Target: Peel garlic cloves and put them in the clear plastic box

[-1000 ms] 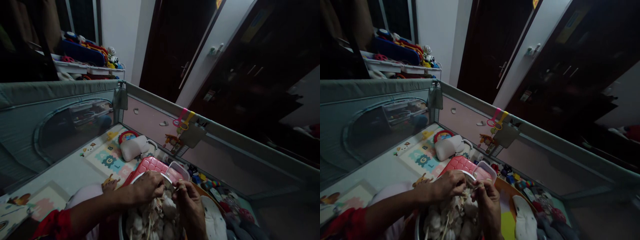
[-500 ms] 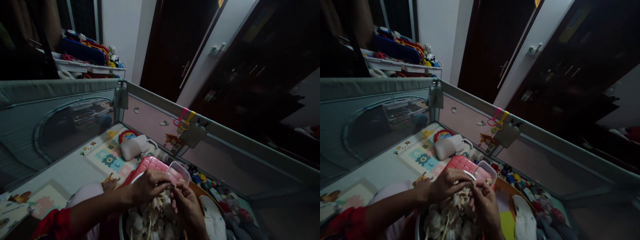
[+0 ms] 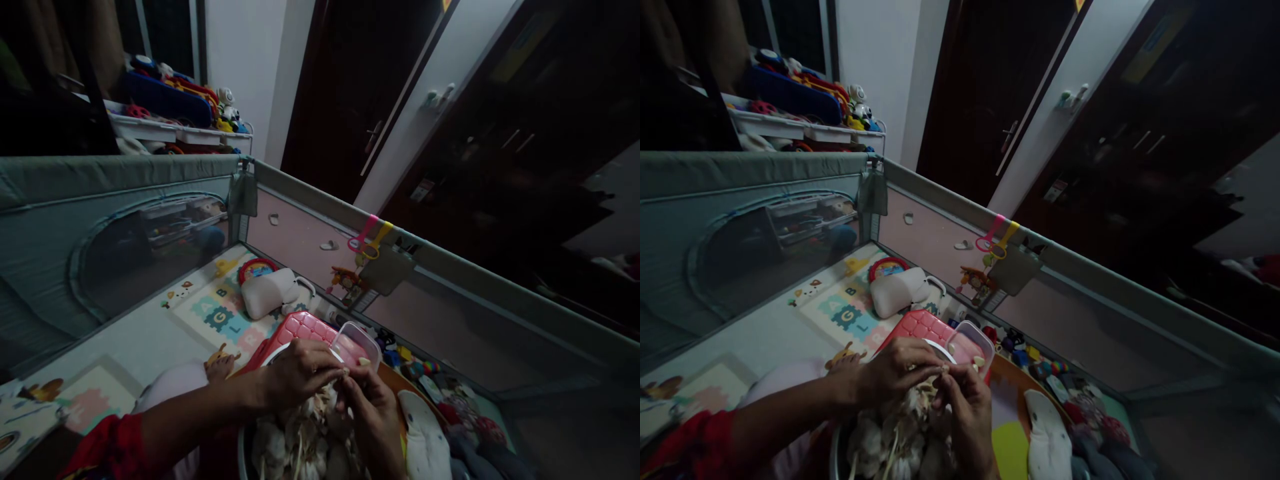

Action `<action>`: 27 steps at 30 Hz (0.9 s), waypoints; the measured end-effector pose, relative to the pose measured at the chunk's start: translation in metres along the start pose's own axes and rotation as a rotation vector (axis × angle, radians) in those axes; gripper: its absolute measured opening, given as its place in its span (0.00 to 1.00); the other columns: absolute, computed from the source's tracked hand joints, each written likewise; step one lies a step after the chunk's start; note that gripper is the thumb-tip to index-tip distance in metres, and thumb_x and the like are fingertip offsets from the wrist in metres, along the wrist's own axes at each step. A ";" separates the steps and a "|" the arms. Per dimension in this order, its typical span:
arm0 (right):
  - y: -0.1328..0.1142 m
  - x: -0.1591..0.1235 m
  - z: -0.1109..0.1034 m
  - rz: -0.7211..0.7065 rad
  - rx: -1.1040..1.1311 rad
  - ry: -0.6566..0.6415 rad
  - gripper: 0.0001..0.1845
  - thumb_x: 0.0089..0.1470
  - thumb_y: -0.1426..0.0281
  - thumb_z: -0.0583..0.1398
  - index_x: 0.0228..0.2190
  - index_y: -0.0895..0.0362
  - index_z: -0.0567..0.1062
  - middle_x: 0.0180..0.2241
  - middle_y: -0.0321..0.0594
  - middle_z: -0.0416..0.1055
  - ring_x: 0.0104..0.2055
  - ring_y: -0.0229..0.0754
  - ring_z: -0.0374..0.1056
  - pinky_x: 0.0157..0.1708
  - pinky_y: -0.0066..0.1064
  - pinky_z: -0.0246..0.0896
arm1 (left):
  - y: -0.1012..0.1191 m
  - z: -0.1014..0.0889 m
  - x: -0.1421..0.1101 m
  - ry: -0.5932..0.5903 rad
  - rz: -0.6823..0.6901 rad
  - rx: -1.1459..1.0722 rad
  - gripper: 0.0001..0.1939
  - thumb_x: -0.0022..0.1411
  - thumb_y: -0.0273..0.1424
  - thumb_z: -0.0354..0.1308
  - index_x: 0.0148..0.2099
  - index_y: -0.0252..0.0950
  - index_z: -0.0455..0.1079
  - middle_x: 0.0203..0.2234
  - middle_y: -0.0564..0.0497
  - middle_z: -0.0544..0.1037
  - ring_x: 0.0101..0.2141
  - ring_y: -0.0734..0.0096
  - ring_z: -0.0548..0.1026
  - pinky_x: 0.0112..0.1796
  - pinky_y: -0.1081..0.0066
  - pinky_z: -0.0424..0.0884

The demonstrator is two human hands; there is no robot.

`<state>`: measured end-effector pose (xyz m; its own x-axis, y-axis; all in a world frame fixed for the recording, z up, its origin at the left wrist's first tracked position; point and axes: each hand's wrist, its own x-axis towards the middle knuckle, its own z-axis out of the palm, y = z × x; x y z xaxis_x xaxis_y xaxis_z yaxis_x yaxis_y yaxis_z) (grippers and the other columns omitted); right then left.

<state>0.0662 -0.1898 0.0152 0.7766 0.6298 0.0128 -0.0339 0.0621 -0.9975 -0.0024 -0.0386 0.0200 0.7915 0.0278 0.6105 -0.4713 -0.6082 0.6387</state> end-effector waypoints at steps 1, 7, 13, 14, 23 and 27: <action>0.000 -0.001 0.000 -0.006 0.003 0.003 0.10 0.46 0.64 0.66 0.27 0.58 0.76 0.16 0.31 0.69 0.17 0.31 0.61 0.20 0.21 0.57 | 0.000 0.000 0.000 -0.008 -0.011 -0.006 0.13 0.65 0.30 0.50 0.38 0.31 0.75 0.31 0.44 0.80 0.33 0.69 0.77 0.37 0.74 0.72; -0.002 -0.002 0.002 -0.031 -0.066 0.034 0.08 0.44 0.66 0.67 0.25 0.58 0.76 0.15 0.31 0.68 0.19 0.32 0.62 0.21 0.21 0.59 | -0.004 0.002 0.000 -0.061 -0.061 -0.052 0.10 0.62 0.27 0.52 0.37 0.31 0.75 0.31 0.46 0.80 0.33 0.69 0.77 0.36 0.75 0.71; -0.001 -0.003 0.003 -0.076 -0.172 0.067 0.08 0.45 0.65 0.65 0.25 0.56 0.77 0.17 0.32 0.70 0.18 0.34 0.63 0.19 0.22 0.60 | -0.008 0.009 -0.002 -0.051 -0.085 -0.008 0.08 0.59 0.25 0.52 0.35 0.32 0.74 0.30 0.47 0.80 0.32 0.70 0.76 0.36 0.76 0.69; 0.000 -0.002 0.003 -0.102 -0.222 0.067 0.08 0.46 0.64 0.64 0.26 0.56 0.77 0.18 0.34 0.71 0.19 0.35 0.64 0.19 0.22 0.61 | -0.007 0.009 -0.002 -0.056 -0.100 0.029 0.08 0.60 0.25 0.52 0.35 0.32 0.73 0.30 0.48 0.79 0.31 0.70 0.76 0.35 0.76 0.69; 0.012 0.003 -0.005 -0.579 -0.704 0.113 0.07 0.50 0.66 0.61 0.29 0.54 0.79 0.22 0.38 0.77 0.22 0.40 0.72 0.24 0.25 0.67 | 0.001 0.009 -0.004 -0.118 -0.253 0.184 0.05 0.59 0.26 0.53 0.34 0.33 0.70 0.29 0.49 0.77 0.31 0.69 0.75 0.35 0.74 0.67; 0.015 0.000 -0.004 -0.513 -0.584 0.113 0.07 0.49 0.66 0.61 0.30 0.54 0.79 0.26 0.40 0.78 0.26 0.42 0.74 0.26 0.26 0.68 | 0.005 0.004 0.002 -0.095 -0.331 0.078 0.05 0.56 0.22 0.53 0.32 0.31 0.70 0.27 0.48 0.78 0.28 0.70 0.74 0.31 0.76 0.67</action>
<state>0.0686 -0.1923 -0.0003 0.6663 0.5477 0.5059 0.6582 -0.1132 -0.7443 -0.0017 -0.0452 0.0224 0.9307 0.1620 0.3281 -0.1553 -0.6371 0.7550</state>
